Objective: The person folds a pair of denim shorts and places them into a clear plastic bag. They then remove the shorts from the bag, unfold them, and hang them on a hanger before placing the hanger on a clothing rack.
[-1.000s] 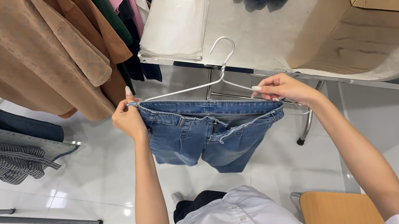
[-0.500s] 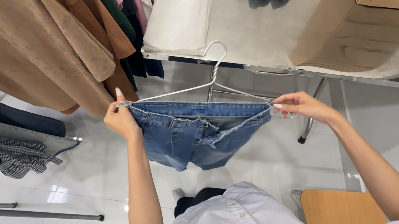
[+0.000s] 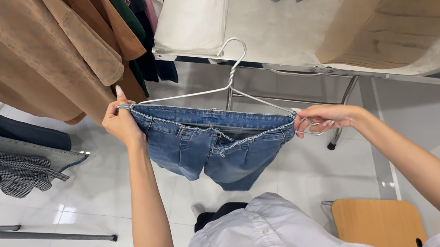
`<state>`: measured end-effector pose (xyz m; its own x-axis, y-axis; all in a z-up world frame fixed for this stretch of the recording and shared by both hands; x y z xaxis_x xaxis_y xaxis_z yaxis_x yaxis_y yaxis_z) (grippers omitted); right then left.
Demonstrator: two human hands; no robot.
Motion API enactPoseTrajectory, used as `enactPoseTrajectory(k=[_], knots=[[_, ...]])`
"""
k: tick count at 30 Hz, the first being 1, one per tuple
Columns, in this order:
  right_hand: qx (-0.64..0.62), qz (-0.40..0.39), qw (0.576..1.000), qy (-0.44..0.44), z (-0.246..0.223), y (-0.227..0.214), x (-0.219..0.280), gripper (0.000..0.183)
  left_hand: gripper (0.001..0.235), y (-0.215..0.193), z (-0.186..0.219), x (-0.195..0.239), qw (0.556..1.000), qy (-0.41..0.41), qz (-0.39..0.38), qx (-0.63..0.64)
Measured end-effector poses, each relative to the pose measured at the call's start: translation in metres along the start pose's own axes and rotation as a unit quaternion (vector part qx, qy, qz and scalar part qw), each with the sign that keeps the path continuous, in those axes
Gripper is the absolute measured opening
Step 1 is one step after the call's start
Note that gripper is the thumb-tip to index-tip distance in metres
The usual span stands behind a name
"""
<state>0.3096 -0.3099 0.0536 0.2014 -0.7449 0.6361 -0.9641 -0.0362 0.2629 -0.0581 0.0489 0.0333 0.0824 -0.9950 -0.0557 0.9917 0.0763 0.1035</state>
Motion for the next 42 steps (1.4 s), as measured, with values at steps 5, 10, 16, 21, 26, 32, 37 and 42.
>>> enactPoseTrajectory(k=[5, 10, 16, 21, 26, 32, 37, 42], knots=[[0.015, 0.04, 0.998, -0.055, 0.013, 0.004, -0.011, 0.052, 0.038, -0.003, -0.002, 0.003, 1.0, -0.003, -0.001, 0.012], [-0.012, 0.048, 0.992, -0.118, 0.018, 0.011, -0.004, 0.046, 0.038, -0.007, -0.014, -0.012, 1.0, 0.011, 0.025, 0.014], [-0.017, 0.011, 0.993, -0.117, 0.014, -0.012, -0.001, 0.048, 0.04, -0.003, -0.021, -0.014, 1.0, -0.012, 0.013, 0.019], [-0.1, 0.026, 0.986, -0.128, 0.012, -0.012, 0.005, 0.037, 0.042, 0.0, -0.03, -0.016, 0.998, -0.009, 0.024, 0.052], [-0.12, 0.053, 0.98, -0.147, 0.013, -0.017, 0.004, 0.037, 0.041, 0.0, -0.047, -0.029, 0.998, 0.008, 0.054, 0.024], [-0.125, 0.054, 0.981, -0.137, 0.015, -0.016, 0.006, 0.038, 0.032, 0.006, -0.045, -0.026, 0.998, 0.012, 0.065, 0.005], [-0.118, 0.039, 0.985, -0.123, 0.019, -0.018, 0.008, 0.039, 0.032, 0.009, -0.037, -0.017, 0.998, 0.019, 0.062, 0.023], [-0.078, 0.04, 0.989, -0.119, 0.027, -0.026, 0.008, 0.039, 0.035, 0.013, -0.031, -0.004, 0.998, 0.021, 0.06, 0.014]])
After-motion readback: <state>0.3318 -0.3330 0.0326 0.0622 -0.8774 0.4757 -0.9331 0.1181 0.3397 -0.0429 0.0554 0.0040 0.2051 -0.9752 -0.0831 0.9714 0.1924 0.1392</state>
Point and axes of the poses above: each hand's wrist, its own x-axis away from the middle knuckle, its own y-axis out of the palm, z = x × y, the point moved 2 cm from there along -x, towards the middle knuckle, and after that the axes turned 8 degrees about -z, right-handed, at the moved point
